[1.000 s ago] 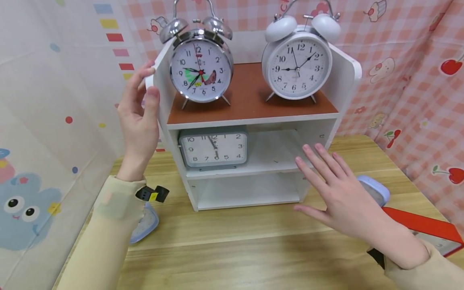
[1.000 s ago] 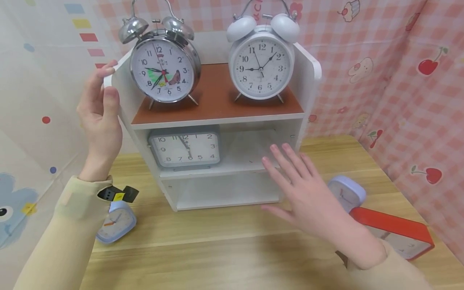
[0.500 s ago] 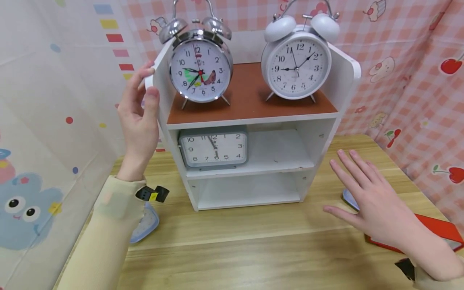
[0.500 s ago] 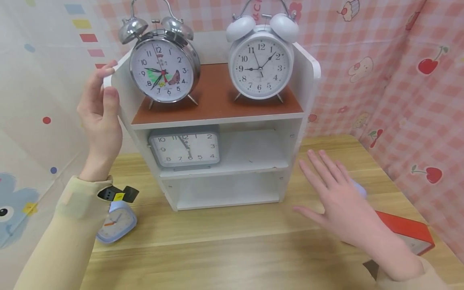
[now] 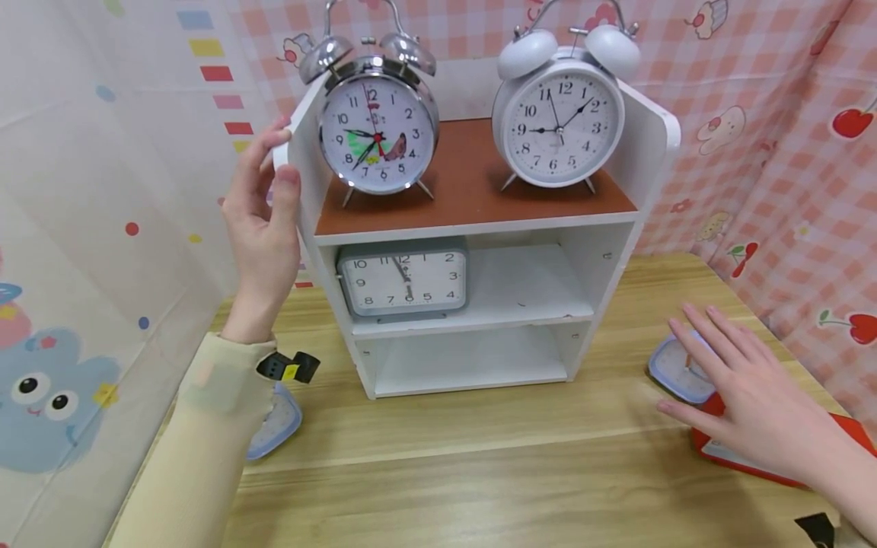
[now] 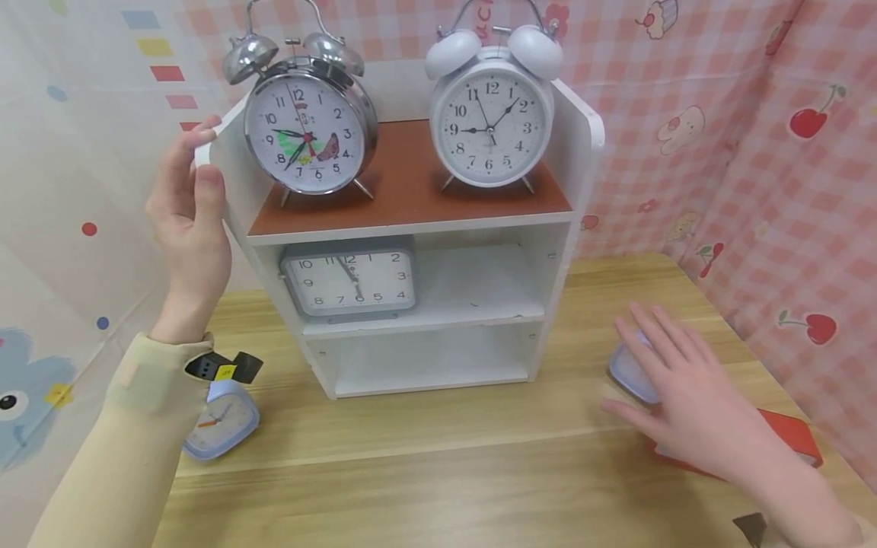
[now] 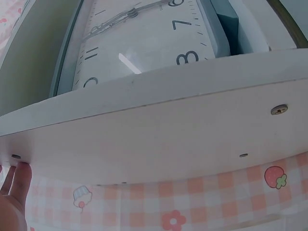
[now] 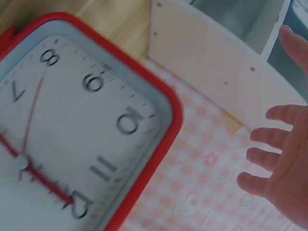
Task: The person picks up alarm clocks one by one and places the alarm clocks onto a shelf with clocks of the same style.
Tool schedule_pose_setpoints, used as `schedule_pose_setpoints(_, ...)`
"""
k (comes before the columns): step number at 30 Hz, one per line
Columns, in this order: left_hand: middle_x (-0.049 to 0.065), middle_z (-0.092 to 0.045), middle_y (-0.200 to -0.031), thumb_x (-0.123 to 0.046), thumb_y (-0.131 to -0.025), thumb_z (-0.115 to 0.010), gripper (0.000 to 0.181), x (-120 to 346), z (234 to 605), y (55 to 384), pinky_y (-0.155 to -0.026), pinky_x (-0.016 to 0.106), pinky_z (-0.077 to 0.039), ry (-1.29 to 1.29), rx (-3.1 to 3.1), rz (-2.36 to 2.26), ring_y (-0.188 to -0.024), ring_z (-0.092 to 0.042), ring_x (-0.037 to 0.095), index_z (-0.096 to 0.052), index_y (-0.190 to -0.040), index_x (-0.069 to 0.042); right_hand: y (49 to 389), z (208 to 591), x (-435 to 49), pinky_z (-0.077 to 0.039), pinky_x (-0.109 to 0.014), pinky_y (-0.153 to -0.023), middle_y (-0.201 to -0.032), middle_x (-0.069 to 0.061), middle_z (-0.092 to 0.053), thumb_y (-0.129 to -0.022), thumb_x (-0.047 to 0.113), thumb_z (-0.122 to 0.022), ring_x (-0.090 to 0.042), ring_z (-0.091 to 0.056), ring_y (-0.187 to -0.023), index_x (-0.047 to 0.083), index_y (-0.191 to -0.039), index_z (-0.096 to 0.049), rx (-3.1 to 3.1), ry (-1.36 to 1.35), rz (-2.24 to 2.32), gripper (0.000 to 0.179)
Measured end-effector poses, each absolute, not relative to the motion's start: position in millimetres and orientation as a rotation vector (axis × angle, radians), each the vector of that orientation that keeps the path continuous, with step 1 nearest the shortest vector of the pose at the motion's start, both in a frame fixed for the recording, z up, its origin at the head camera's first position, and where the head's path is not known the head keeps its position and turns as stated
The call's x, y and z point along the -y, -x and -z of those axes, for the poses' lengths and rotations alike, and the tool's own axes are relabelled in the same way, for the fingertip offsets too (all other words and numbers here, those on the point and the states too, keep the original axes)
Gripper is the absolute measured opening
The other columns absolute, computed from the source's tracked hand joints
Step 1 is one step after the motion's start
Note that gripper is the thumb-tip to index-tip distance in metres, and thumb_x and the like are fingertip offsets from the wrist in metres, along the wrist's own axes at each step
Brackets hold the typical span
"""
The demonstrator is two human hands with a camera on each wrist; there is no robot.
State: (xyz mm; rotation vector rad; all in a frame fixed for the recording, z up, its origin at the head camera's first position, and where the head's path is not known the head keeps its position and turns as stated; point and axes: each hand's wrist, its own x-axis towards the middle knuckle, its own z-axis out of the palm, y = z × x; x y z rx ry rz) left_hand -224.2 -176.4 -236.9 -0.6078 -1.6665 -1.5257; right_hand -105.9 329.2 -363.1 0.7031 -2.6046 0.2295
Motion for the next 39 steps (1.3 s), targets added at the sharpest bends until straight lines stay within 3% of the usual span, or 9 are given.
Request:
schedule_pose_setpoints(6, 0.009, -0.057, -0.158, -0.06, -0.094, -0.07, 0.07, 177, 237, 224, -0.11, 0.027, -0.057, 0.601, 1.672, 1.516, -0.138, -0.061, 0.022, -0.061, -0.14, -0.008, 105, 372, -348, 0.002, -0.023, -0.137, -0.167, -0.027, -0.038, -0.081, 0.053, -0.086, -0.033, -0.019, -0.166, 0.01, -0.163, -0.037, 2.589, -0.724, -0.22, 0.105)
schedule_pose_setpoints(13, 0.008, -0.057, -0.158, -0.062, -0.093, -0.07, 0.07, 177, 237, 225, -0.111, 0.027, -0.056, 0.601, 1.67, 1.521, -0.139, -0.06, 0.022, -0.061, -0.139, -0.009, 99, 382, -368, 0.002, -0.027, -0.138, -0.164, -0.028, -0.042, -0.077, 0.054, -0.087, -0.015, -0.011, -0.168, 0.009, -0.163, -0.037, 2.604, -0.697, -0.184, 0.109)
schedule_pose_setpoints(20, 0.007, -0.057, -0.158, -0.061, -0.094, -0.07, 0.069, 177, 237, 225, -0.112, 0.027, -0.056, 0.601, 1.673, 1.519, -0.14, -0.06, 0.022, -0.061, -0.139, -0.009, 95, 391, -385, 0.006, -0.016, -0.133, -0.165, -0.029, -0.041, -0.075, 0.047, -0.091, -0.002, -0.002, -0.166, 0.005, -0.162, -0.038, 2.631, -0.69, -0.209, 0.11)
schedule_pose_setpoints(25, 0.006, -0.056, -0.158, -0.059, -0.096, -0.069, 0.067, 177, 237, 225, -0.113, 0.028, -0.055, 0.604, 1.682, 1.524, -0.141, -0.058, 0.022, -0.06, -0.14, -0.01, 91, 398, -396, 0.009, -0.017, -0.133, -0.166, -0.031, -0.037, -0.072, 0.039, -0.094, -0.014, -0.004, -0.168, 0.006, -0.163, -0.036, 2.69, -0.629, -0.221, 0.113)
schedule_pose_setpoints(30, 0.005, -0.057, -0.158, -0.06, -0.095, -0.069, 0.068, 177, 237, 225, -0.113, 0.028, -0.055, 0.605, 1.679, 1.515, -0.141, -0.059, 0.022, -0.06, -0.14, -0.009, 90, 403, -403, 0.009, -0.01, -0.128, -0.161, -0.033, -0.043, -0.072, 0.038, -0.094, -0.022, -0.01, -0.169, 0.007, -0.163, -0.037, 2.702, -0.604, -0.235, 0.112)
schedule_pose_setpoints(36, 0.007, -0.057, -0.159, -0.06, -0.095, -0.069, 0.068, 177, 237, 225, -0.112, 0.028, -0.056, 0.603, 1.676, 1.521, -0.141, -0.059, 0.022, -0.061, -0.139, -0.009, 86, 406, -406, 0.009, -0.031, -0.137, -0.153, -0.037, -0.049, -0.076, 0.04, -0.092, -0.038, -0.017, -0.166, 0.006, -0.163, -0.037, 2.747, -0.532, -0.226, 0.109)
schedule_pose_setpoints(39, 0.006, -0.056, -0.159, -0.06, -0.095, -0.07, 0.067, 177, 237, 224, -0.112, 0.028, -0.056, 0.6, 1.68, 1.53, -0.141, -0.058, 0.022, -0.061, -0.14, -0.01, 85, 409, -410, 0.007, -0.036, -0.138, -0.147, -0.039, -0.052, -0.074, 0.04, -0.093, -0.043, -0.021, -0.163, 0.005, -0.162, -0.038, 2.744, -0.513, -0.227, 0.11)
